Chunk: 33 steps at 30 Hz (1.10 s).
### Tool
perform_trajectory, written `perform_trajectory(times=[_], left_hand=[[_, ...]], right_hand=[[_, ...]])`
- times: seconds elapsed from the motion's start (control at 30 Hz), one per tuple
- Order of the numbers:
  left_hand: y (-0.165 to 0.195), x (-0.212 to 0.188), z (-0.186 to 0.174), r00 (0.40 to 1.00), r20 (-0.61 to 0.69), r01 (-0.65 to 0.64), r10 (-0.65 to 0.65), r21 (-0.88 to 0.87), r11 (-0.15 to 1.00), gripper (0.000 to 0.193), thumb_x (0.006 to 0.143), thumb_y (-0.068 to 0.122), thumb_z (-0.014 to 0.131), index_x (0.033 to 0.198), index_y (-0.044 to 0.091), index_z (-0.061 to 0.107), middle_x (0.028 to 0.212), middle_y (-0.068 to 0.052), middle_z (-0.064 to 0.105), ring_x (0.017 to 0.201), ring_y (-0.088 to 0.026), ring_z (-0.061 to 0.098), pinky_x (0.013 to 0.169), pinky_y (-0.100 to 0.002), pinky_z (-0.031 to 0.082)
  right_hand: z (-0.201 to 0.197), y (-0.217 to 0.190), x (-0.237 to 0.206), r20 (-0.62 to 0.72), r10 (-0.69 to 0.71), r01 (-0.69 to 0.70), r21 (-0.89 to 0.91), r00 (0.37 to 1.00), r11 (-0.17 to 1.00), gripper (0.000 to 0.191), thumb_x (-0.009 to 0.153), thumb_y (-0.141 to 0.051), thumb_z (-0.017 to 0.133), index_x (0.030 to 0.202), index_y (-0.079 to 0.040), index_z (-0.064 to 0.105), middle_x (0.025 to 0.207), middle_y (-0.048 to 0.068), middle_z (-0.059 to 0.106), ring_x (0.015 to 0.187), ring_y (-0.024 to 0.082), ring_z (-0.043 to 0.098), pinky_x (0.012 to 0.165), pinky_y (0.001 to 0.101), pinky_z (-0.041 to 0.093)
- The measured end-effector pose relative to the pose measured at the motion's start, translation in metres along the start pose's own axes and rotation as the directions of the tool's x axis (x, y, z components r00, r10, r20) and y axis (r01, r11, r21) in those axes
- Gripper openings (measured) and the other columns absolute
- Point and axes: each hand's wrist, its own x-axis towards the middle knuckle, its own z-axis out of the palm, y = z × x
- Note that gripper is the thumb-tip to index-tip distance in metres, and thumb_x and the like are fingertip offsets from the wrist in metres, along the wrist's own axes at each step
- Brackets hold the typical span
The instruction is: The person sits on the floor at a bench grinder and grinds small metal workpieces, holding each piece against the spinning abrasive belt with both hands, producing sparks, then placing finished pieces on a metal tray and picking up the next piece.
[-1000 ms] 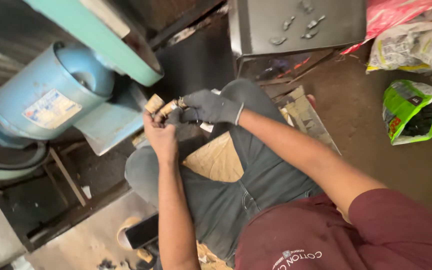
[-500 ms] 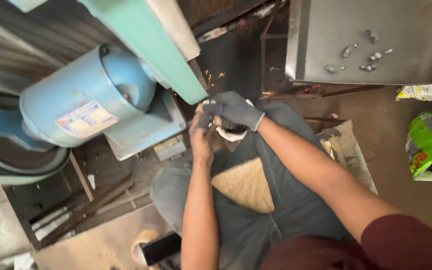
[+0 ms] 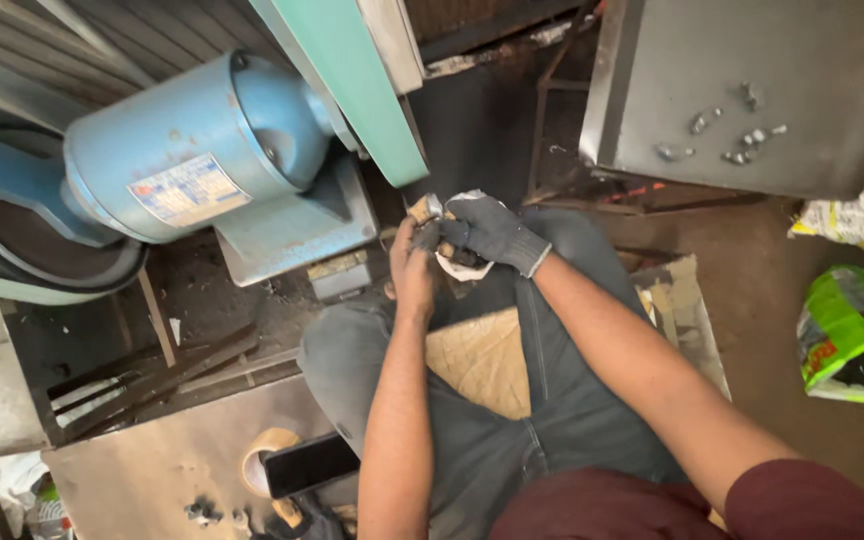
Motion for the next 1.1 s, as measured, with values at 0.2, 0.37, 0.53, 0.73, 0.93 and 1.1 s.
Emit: perform_trajectory(times=[0.2, 0.37, 0.53, 0.73, 0.93, 1.1], left_hand=[[0.008, 0.02, 0.014, 0.994, 0.062, 0.094, -0.085, -0.165, 0.982, 0.066, 0.082, 0.013, 0.06, 0.147, 0.004, 0.05, 0.142, -0.004, 0.052, 0.129, -0.015, 0.05, 0.106, -0.03, 0.041], [0.019, 0.024, 0.011, 0.99, -0.119, 0.075, -0.081, -0.055, 0.996, 0.037, 0.091, 0.016, 0.068, 0.125, 0.0, 0.066, 0.107, -0.007, 0.071, 0.096, -0.016, 0.065, 0.084, -0.032, 0.052], [0.019, 0.005, -0.005, 0.985, -0.108, -0.065, 0.133, 0.485, 0.872, 0.026, 0.082, 0.01, 0.069, 0.106, -0.001, 0.074, 0.082, -0.006, 0.075, 0.072, -0.011, 0.065, 0.068, -0.029, 0.053], [0.038, 0.009, -0.001, 0.995, -0.095, 0.059, -0.024, 0.375, 0.925, 0.02, 0.09, 0.019, 0.073, 0.097, 0.001, 0.078, 0.078, -0.006, 0.072, 0.069, -0.013, 0.062, 0.066, -0.029, 0.05], [-0.006, 0.023, 0.015, 0.982, 0.108, 0.187, -0.157, -0.4, 0.897, 0.064, 0.098, 0.036, 0.055, 0.152, 0.003, 0.044, 0.15, -0.007, 0.052, 0.135, -0.021, 0.052, 0.112, -0.039, 0.042], [-0.002, 0.037, 0.022, 0.971, 0.23, 0.208, -0.066, -0.678, 0.705, 0.073, 0.101, 0.035, 0.047, 0.16, -0.004, 0.029, 0.16, -0.018, 0.047, 0.15, -0.031, 0.044, 0.126, -0.045, 0.033]], right_hand=[[0.014, 0.017, 0.042, 0.051, 0.314, -0.317, 0.251, 0.948, 0.915, 0.027, 0.094, -0.029, 0.068, 0.099, -0.003, 0.073, 0.087, 0.015, 0.074, 0.081, 0.024, 0.07, 0.073, 0.037, 0.054], [0.009, 0.003, 0.032, 0.122, 0.129, -0.138, 0.076, 0.984, 0.987, 0.026, 0.09, -0.018, 0.066, 0.109, -0.002, 0.075, 0.092, 0.016, 0.075, 0.084, 0.015, 0.073, 0.079, 0.0321, 0.056], [-0.006, -0.015, -0.001, 0.061, 0.229, -0.235, 0.372, 0.971, 0.898, 0.04, 0.089, -0.018, 0.079, 0.122, 0.002, 0.068, 0.112, 0.011, 0.072, 0.102, 0.014, 0.069, 0.09, 0.0304, 0.053], [-0.022, -0.032, -0.011, 0.014, 0.256, -0.208, 0.627, 0.967, 0.751, 0.035, 0.097, -0.017, 0.073, 0.127, 0.0, 0.069, 0.119, 0.004, 0.073, 0.108, 0.01, 0.067, 0.096, 0.0254, 0.054], [0.002, -0.022, 0.023, 0.042, 0.597, -0.333, 0.861, 0.801, 0.385, 0.028, 0.1, -0.024, 0.066, 0.119, -0.005, 0.069, 0.098, 0.0, 0.07, 0.082, 0.007, 0.063, 0.069, 0.0239, 0.051], [-0.004, -0.023, 0.051, 0.051, 0.612, -0.28, 0.917, 0.789, 0.285, 0.026, 0.1, -0.025, 0.068, 0.117, -0.006, 0.067, 0.095, -0.001, 0.069, 0.078, 0.007, 0.062, 0.063, 0.0237, 0.049]])
